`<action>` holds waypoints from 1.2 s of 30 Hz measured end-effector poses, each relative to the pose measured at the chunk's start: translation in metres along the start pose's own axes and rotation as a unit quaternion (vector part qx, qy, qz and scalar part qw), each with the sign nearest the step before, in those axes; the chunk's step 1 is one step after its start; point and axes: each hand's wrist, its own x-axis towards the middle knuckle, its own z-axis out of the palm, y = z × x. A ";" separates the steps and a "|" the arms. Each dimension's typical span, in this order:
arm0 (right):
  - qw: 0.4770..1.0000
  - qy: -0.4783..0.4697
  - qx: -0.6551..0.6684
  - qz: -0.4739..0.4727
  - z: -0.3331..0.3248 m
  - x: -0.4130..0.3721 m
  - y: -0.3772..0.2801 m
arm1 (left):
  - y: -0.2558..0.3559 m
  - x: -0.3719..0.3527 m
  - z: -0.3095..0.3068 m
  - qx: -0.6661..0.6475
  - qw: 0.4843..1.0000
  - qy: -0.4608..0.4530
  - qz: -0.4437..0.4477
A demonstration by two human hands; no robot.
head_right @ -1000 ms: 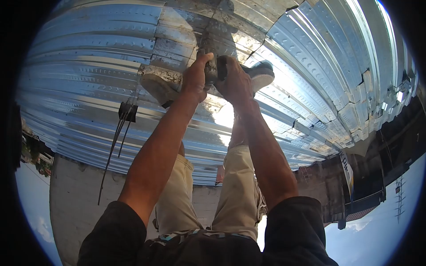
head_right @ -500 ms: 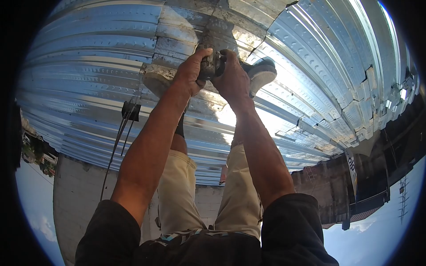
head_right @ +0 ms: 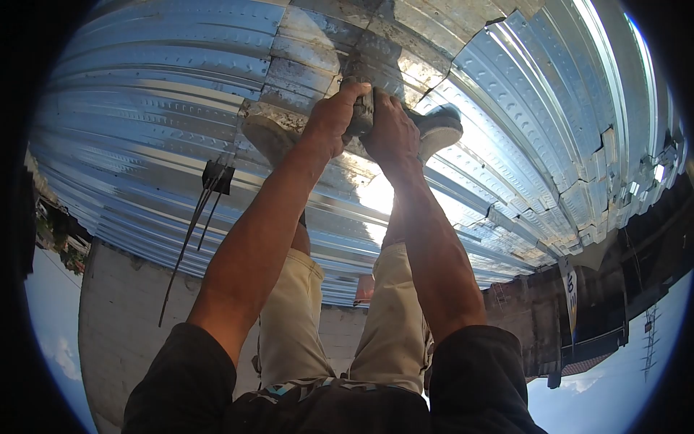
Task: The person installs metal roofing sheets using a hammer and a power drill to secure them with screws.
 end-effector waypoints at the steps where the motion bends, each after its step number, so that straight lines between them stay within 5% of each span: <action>1: 1.000 -0.001 -0.003 0.003 0.001 0.000 -0.001 | 0.001 -0.001 -0.001 -0.003 1.000 -0.004 0.000; 22: 1.000 -0.010 0.003 -0.002 0.004 0.005 0.000 | 0.016 -0.002 -0.010 0.068 0.997 -0.035 -0.015; 36: 0.999 -0.007 0.012 0.031 0.000 -0.001 -0.004 | -0.002 0.010 -0.015 -0.072 0.995 -0.052 -0.051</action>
